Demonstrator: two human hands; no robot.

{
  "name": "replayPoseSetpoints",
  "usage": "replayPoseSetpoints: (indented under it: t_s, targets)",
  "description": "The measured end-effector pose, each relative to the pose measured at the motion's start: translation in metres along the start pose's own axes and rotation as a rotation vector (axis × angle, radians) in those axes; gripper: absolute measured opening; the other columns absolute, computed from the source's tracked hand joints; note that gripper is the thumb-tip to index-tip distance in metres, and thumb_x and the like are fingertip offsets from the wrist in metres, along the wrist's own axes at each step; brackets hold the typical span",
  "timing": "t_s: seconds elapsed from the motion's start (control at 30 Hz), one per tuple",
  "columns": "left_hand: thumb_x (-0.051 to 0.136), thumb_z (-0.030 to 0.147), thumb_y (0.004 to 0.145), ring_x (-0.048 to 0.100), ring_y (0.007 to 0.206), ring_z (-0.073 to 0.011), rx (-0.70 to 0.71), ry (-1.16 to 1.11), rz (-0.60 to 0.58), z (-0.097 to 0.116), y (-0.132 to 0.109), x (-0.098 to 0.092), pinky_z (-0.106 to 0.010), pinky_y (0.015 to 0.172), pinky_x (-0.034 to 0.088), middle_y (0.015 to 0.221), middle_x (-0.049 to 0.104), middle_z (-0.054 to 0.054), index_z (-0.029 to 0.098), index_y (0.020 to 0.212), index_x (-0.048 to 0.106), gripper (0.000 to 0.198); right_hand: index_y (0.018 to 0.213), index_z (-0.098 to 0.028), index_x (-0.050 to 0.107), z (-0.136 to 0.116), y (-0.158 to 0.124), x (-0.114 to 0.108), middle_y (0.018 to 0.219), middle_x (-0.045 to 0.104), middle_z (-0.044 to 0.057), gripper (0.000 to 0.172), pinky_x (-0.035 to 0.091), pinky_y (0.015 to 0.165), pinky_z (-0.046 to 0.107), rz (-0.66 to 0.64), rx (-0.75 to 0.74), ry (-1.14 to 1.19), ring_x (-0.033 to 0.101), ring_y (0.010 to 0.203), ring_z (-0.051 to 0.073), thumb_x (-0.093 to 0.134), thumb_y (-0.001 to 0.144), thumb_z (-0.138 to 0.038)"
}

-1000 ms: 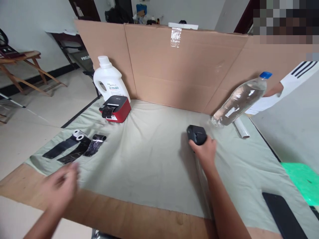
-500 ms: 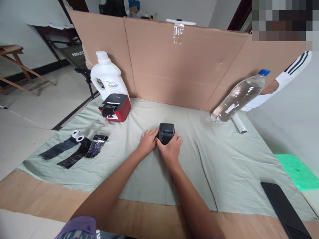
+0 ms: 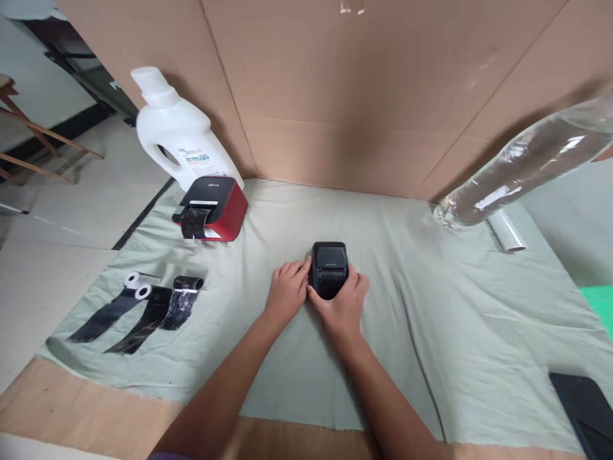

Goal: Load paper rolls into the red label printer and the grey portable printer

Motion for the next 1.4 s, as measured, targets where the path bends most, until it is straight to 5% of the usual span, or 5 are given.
replayPoseSetpoints:
  t_s: [1.0, 1.2, 1.3, 1.4]
  targets:
    - [0.047, 0.014, 0.095, 0.054, 0.120, -0.0270, 0.005, 0.044, 0.035, -0.002, -0.001, 0.000, -0.041, 0.097, 0.040, 0.130, 0.066, -0.012, 0.020, 0.151, 0.050, 0.057, 0.127, -0.008, 0.045, -0.004, 0.006, 0.009, 0.113, 0.054, 0.020, 0.090, 0.042, 0.097, 0.054, 0.068, -0.099, -0.097, 0.048, 0.109, 0.036, 0.074, 0.066, -0.069]
    - [0.047, 0.017, 0.096, 0.059, 0.118, -0.0268, 0.004, -0.025, 0.109, -0.006, -0.003, -0.001, -0.042, 0.099, 0.042, 0.125, 0.071, -0.010, 0.022, 0.143, 0.059, 0.049, 0.132, -0.009, 0.043, -0.005, 0.004, 0.008, 0.116, 0.053, 0.020, 0.092, 0.040, 0.099, 0.055, 0.076, -0.105, -0.077, 0.047, 0.110, 0.035, 0.073, 0.068, -0.068]
    - [0.051, 0.015, 0.093, 0.065, 0.108, -0.0242, -0.036, -0.183, 0.178, -0.007, -0.001, -0.013, -0.040, 0.097, 0.047, 0.114, 0.075, -0.008, 0.021, 0.121, 0.072, 0.036, 0.133, -0.010, 0.042, -0.006, 0.003, 0.008, 0.117, 0.053, 0.020, 0.091, 0.039, 0.099, 0.055, 0.078, -0.111, -0.063, 0.046, 0.111, 0.035, 0.072, 0.069, -0.068]
    - [0.055, 0.014, 0.088, 0.068, 0.085, -0.0180, -0.006, -0.490, 0.321, 0.014, -0.015, -0.052, -0.031, 0.082, 0.052, 0.091, 0.076, -0.004, 0.019, 0.096, 0.073, 0.020, 0.134, -0.009, 0.042, -0.006, 0.002, 0.008, 0.117, 0.052, 0.019, 0.091, 0.039, 0.099, 0.055, 0.077, -0.105, -0.060, 0.045, 0.110, 0.035, 0.070, 0.070, -0.068]
Point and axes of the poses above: each hand's wrist, its own y-axis towards the middle knuckle, its own x-axis out of the palm, z = x × y, the point moved 4 cm from there along y, towards the middle knuckle
